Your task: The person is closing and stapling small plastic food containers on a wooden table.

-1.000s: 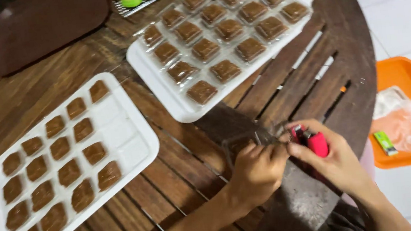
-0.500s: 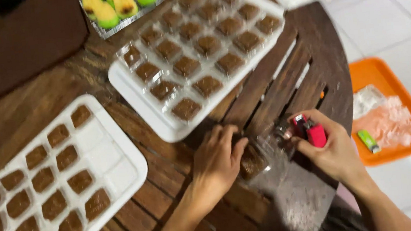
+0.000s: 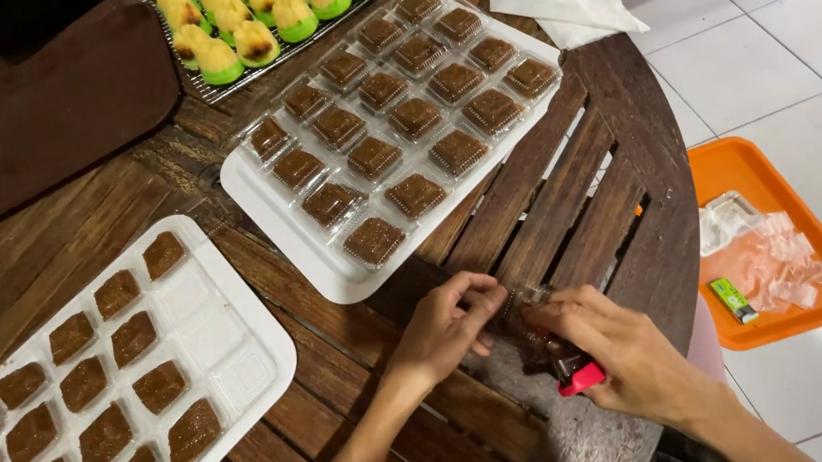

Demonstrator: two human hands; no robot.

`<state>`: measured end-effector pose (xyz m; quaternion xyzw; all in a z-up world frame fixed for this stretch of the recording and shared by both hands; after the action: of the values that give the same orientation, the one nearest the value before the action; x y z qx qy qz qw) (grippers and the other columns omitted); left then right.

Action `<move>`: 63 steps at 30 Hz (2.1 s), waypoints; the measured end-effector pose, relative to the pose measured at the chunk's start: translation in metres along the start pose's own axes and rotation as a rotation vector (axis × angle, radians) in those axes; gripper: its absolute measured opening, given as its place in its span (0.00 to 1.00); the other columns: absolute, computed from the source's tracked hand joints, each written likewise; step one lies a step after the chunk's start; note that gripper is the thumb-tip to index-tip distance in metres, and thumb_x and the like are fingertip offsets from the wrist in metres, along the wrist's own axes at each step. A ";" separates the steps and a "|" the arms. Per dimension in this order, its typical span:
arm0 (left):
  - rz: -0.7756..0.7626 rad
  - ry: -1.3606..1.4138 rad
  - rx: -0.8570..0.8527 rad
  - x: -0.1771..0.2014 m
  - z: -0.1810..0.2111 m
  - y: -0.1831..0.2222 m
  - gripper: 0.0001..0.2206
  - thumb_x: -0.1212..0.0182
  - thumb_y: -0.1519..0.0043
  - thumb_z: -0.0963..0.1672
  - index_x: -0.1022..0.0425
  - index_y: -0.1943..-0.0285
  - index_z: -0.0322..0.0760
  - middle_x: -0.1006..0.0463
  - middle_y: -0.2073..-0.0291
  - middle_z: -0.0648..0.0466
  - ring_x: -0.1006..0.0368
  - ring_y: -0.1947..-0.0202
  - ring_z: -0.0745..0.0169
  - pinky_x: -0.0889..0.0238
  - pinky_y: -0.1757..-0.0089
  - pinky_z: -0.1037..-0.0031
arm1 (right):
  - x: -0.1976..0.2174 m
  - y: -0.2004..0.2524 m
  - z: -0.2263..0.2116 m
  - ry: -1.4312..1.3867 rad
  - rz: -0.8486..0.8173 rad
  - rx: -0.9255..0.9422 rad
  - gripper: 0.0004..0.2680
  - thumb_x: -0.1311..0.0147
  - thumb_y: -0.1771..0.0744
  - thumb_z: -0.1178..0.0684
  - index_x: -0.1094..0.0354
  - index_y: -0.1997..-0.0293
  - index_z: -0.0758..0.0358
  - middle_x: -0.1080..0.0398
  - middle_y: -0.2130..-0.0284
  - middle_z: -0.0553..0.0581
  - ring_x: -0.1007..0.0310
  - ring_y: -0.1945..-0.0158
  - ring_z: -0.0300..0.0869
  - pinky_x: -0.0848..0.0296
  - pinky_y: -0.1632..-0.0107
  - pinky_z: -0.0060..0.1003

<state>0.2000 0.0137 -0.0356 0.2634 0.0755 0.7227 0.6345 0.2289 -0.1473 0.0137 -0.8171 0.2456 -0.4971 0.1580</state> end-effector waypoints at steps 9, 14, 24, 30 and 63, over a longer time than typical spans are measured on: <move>0.008 -0.023 -0.247 0.008 0.020 0.004 0.20 0.35 0.42 0.48 0.25 0.43 0.35 0.20 0.65 0.53 0.24 0.81 0.68 0.31 0.74 0.80 | 0.003 0.010 -0.007 0.160 0.049 -0.093 0.20 0.54 0.31 0.40 0.38 0.39 0.66 0.31 0.43 0.62 0.30 0.41 0.51 0.26 0.39 0.49; -0.029 0.003 -0.152 0.003 0.012 0.003 0.20 0.39 0.40 0.47 0.27 0.41 0.32 0.23 0.74 0.55 0.24 0.77 0.68 0.28 0.65 0.75 | -0.005 0.024 0.014 0.282 0.019 -0.350 0.29 0.41 0.39 0.32 0.38 0.37 0.61 0.32 0.40 0.63 0.30 0.41 0.53 0.26 0.43 0.55; -0.006 -0.264 -0.085 -0.008 0.013 0.004 0.20 0.43 0.42 0.53 0.37 0.45 0.46 0.28 0.51 0.53 0.28 0.53 0.59 0.30 0.56 0.61 | -0.005 0.027 0.029 0.131 -0.025 -0.425 0.28 0.36 0.38 0.38 0.40 0.35 0.61 0.29 0.43 0.61 0.29 0.42 0.51 0.28 0.41 0.49; -0.197 0.131 -0.362 -0.023 0.021 -0.003 0.17 0.44 0.36 0.43 0.53 0.48 0.43 0.26 0.66 0.43 0.23 0.71 0.54 0.26 0.67 0.75 | 0.001 0.023 0.031 0.100 -0.008 -0.394 0.27 0.36 0.37 0.43 0.41 0.35 0.63 0.29 0.45 0.62 0.28 0.42 0.52 0.28 0.40 0.48; 0.113 0.700 -0.553 -0.018 0.088 -0.035 0.25 0.38 0.40 0.39 0.37 0.32 0.34 0.31 0.55 0.37 0.29 0.58 0.51 0.19 0.61 0.62 | 0.020 0.014 0.068 -1.003 0.349 -0.700 0.19 0.56 0.30 0.44 0.35 0.40 0.71 0.29 0.74 0.68 0.31 0.72 0.47 0.36 0.67 0.38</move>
<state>0.2741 -0.0169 0.0187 -0.1726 0.0749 0.7949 0.5768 0.2937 -0.1686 -0.0096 -0.9017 0.4194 0.0888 0.0560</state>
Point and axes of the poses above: each hand's wrist, its own y-axis away from the middle knuckle, its own x-axis out of the back of the hand, z = x × y, the point moved 9 cm from there along -y, towards the middle knuckle
